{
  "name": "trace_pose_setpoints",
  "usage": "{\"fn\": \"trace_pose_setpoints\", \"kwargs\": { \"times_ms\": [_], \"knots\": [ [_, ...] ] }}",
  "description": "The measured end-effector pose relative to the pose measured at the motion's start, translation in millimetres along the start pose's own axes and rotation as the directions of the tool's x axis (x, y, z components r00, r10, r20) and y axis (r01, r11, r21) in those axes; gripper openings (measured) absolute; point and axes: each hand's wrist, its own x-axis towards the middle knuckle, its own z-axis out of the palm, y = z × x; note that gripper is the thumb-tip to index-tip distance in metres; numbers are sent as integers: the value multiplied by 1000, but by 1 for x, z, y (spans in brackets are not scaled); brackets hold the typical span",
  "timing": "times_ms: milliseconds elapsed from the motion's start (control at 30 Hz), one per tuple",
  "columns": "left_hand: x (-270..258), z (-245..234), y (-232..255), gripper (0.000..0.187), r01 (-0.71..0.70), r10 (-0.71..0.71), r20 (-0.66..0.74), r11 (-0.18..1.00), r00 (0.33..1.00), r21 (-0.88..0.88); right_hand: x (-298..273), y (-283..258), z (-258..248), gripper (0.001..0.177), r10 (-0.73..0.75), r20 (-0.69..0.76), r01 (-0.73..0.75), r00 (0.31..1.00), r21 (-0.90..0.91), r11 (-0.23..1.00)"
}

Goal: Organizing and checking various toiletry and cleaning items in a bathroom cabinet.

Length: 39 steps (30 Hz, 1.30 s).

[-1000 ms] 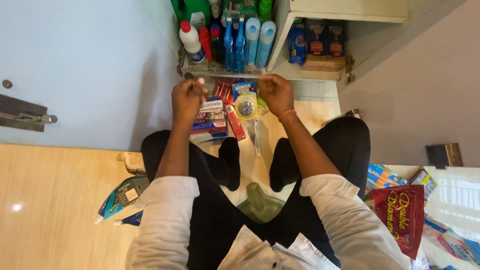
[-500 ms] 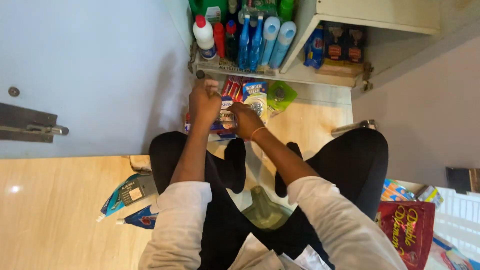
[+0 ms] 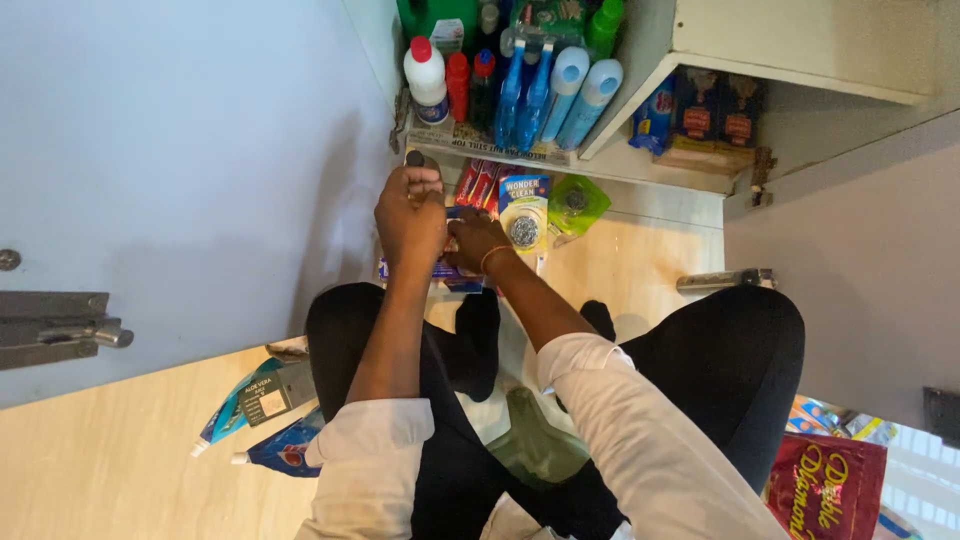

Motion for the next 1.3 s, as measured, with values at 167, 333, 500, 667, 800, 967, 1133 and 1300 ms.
{"fn": "trace_pose_setpoints", "kwargs": {
  "times_ms": [167, 333, 500, 667, 800, 967, 1133, 1300],
  "knots": [
    [1, 1, 2, 15, -35, 35, 3, 999, 999, -17, 14, 17, 11, 58, -178, -111, 188, 978, 81, 979],
    [-2, -4, 24, 14, 32, -32, 5, 999, 999, 15, 10, 8, 2, 61, -212, -134, 219, 968, 37, 975],
    [1, 0, 9, 15, 13, -13, 14, 999, 1000, -30, 11, 6, -10, 72, -107, -116, 131, 987, 229, 964],
    [0, 2, 16, 15, 22, -21, 12, 1000, 1000, -9, 15, 3, -15, 45, -228, -104, 234, 968, 56, 971],
    [1, 4, 13, 13, 7, -6, 18, 1000, 1000, -29, 7, -20, -41, 45, -126, 59, 125, 990, 11, 992],
    [4, 6, 8, 12, -7, 9, 29, 998, 1000, -56, 8, -28, -36, 43, -166, 38, 166, 985, 12, 986],
    [5, 6, 7, 11, -19, 21, 27, 997, 999, -73, 10, -26, -22, 43, -213, -116, 206, 970, -68, 976],
    [5, 7, 12, 11, -20, 24, 35, 993, 999, -119, 10, -10, -23, 44, -228, -106, 227, 968, -25, 974]
  ]
}}
